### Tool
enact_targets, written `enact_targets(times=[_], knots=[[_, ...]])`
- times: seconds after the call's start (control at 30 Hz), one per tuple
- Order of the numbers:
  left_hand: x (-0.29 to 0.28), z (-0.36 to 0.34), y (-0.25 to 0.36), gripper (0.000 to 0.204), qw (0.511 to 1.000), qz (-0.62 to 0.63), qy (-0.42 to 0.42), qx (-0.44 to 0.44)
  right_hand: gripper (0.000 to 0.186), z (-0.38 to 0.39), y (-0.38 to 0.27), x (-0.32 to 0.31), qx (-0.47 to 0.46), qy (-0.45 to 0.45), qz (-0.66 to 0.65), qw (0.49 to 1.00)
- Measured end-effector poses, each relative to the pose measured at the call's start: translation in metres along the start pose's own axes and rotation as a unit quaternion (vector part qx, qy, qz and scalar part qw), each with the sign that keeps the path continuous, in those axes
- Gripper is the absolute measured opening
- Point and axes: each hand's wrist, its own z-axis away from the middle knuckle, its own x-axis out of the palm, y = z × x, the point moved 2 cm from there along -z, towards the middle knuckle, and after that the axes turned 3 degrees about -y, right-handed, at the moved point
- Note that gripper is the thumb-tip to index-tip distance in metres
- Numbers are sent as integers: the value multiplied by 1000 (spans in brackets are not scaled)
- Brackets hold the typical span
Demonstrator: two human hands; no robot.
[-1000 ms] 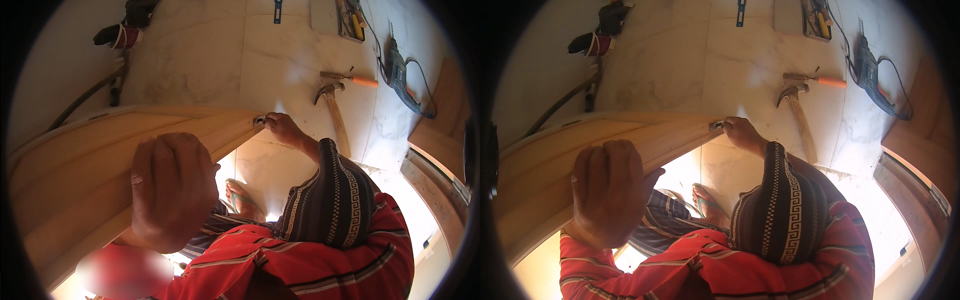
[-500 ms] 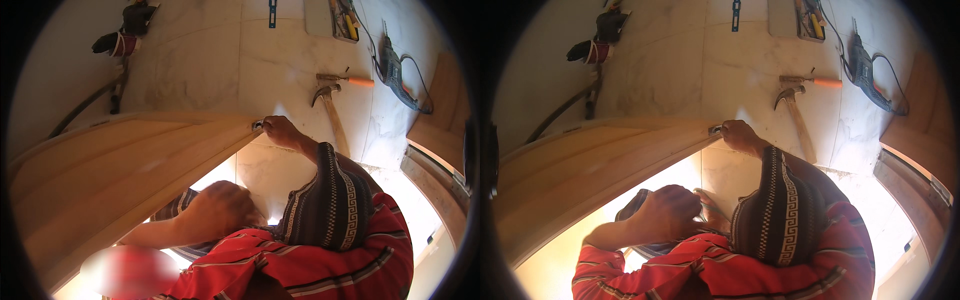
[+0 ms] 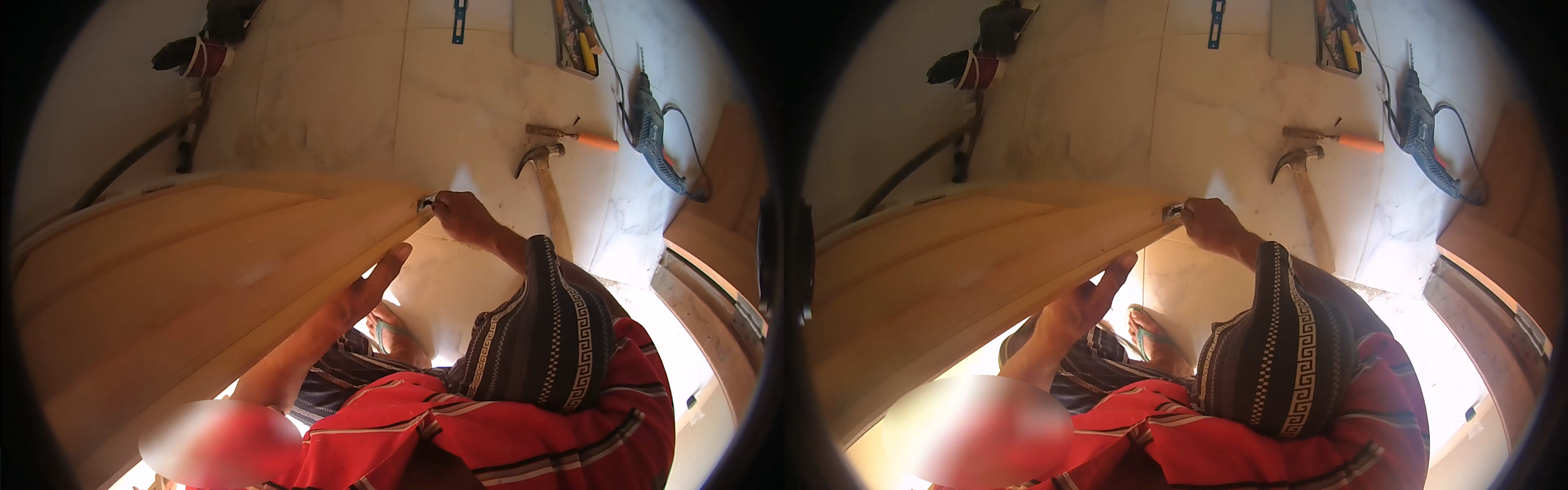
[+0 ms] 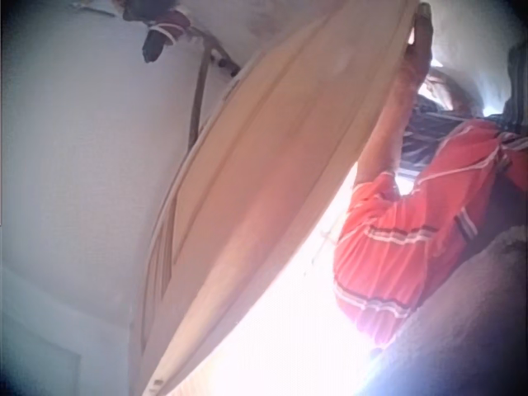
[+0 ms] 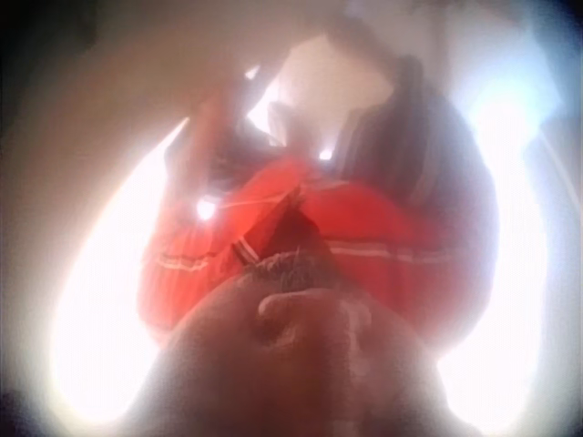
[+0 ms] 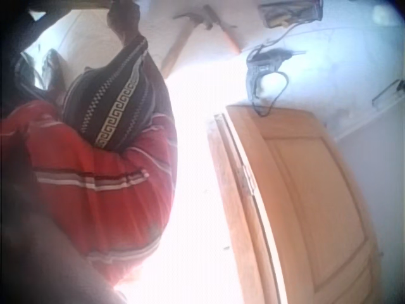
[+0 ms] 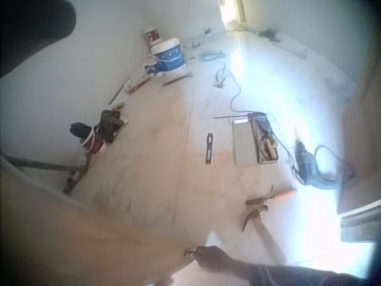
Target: The person uses a power drill to create pilot holes in a wooden door. They then position a metal hinge against the door edge and secure it by driving screws into the pre-drilled holes. The process involves repeated drilling and screwing to attach the hinge.
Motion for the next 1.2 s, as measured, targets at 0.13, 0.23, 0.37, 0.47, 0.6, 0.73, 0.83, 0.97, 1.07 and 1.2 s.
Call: enact_targets(times=[0.13,0.23,0.37,0.47,0.6,0.73,0.83,0.97,1.07,1.2], knots=[[1,0,2,22,992,-83,23,92,18,0,7,-2,14,31,-71,997],[2,2,-2,23,988,-111,5,104,17,-7,3,-11,128,-6,-210,969],[-1,3,-7,25,975,-160,-24,154,13,-1,3,-8,37,34,-96,994],[3,3,-3,18,996,-61,-2,60,18,0,2,0,-1,13,-28,1000],[7,6,-7,32,994,-78,1,79,19,-4,6,8,61,10,-99,993],[11,10,-10,35,981,-148,0,123,22,-8,2,-4,-4,-3,-13,1000],[10,13,-11,35,952,-257,-17,167,22,-7,-4,-6,25,-35,3,999],[7,14,-18,33,932,-297,-61,200,20,-3,-5,-19,85,-30,-159,983],[2,11,-13,29,936,-290,-34,197,19,-1,-3,-20,63,10,-206,976],[1,4,-9,25,959,-231,-33,163,18,-4,11,0,-19,35,-38,998]])
